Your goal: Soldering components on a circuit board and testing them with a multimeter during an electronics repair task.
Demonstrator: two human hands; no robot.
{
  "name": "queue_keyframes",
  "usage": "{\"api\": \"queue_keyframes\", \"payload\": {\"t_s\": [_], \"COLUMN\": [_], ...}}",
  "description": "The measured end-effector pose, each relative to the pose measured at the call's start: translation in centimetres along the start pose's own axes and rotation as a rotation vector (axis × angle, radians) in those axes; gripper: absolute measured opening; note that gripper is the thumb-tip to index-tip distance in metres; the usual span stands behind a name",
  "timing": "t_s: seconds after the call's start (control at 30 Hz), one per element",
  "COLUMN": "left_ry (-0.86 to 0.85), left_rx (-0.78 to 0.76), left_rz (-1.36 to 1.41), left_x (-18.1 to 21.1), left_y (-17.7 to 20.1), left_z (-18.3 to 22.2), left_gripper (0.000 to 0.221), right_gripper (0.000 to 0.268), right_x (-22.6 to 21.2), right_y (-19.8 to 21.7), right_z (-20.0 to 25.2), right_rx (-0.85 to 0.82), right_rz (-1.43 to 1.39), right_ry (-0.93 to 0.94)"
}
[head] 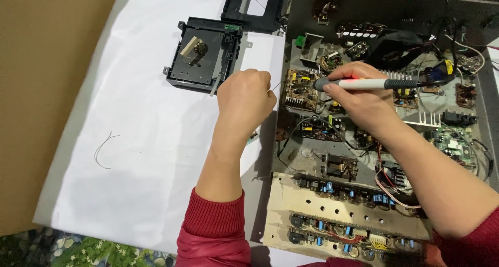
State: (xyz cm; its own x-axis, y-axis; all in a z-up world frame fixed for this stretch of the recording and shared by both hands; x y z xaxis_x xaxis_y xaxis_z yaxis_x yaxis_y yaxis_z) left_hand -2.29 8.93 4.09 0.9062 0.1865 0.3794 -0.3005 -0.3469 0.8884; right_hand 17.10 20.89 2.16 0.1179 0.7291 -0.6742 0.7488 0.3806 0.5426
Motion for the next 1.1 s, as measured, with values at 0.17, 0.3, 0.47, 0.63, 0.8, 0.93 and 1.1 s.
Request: {"api": "queue_keyframes", "payload": {"t_s": [0.17,0.3,0.47,0.63,0.8,0.93,1.1], "left_ry": [-0.011,-0.006,-0.014,-0.018,-0.018,-0.029,-0.024], "left_rx": [-0.018,-0.047,-0.039,-0.038,-0.03,-0.038,-0.045], "left_rz": [0.0,-0.004,-0.021,-0.018,-0.011,-0.022,-0.01], "left_x": [0.4,0.2,0.1,0.1,0.2,0.3,0.1], "left_y": [-0.7,-1.1,-1.2,-1.8,-2.0,-2.0,-2.2], "left_z": [-0.1,-0.1,0.0,-0.2,-0.2,-0.2,-0.3], "left_gripper": [0.01,0.01,0.008,0.008,0.006,0.006,0.005], "right_gripper": [0.02,0.019,0.019,0.019,0.02,0.022,0.024], "right_x": [0.1,0.5,-0.1,0.8,1.6,2.3,3.1], "right_y": [-0.3,-0.4,-0.6,-0.6,-0.5,-0.6,-0.8], "right_z": [-0.1,-0.1,-0.3,-0.2,0.0,0.0,0.1], "right_rx": [-0.009,-0.007,-0.015,-0.016,-0.034,-0.037,-0.047], "right_rz": [0.006,0.014,0.015,0.0,-0.024,-0.023,-0.063], "right_ry": [0.002,0.004,-0.029,-0.046,-0.126,-0.169,-0.254]}}
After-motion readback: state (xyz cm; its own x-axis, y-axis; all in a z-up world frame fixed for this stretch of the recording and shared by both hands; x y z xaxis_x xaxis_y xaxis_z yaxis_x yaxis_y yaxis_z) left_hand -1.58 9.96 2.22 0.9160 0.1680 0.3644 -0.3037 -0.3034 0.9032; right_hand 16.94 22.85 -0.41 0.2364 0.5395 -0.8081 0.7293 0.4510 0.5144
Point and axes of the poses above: each hand's wrist, its own z-axis away from the middle knuckle, its own y-axis out of the back of the hand, x = y × z, the point moved 10 cm from there along -z, towards the middle knuckle, and after that the axes turned 5 degrees about y, right-handed, at the moved point
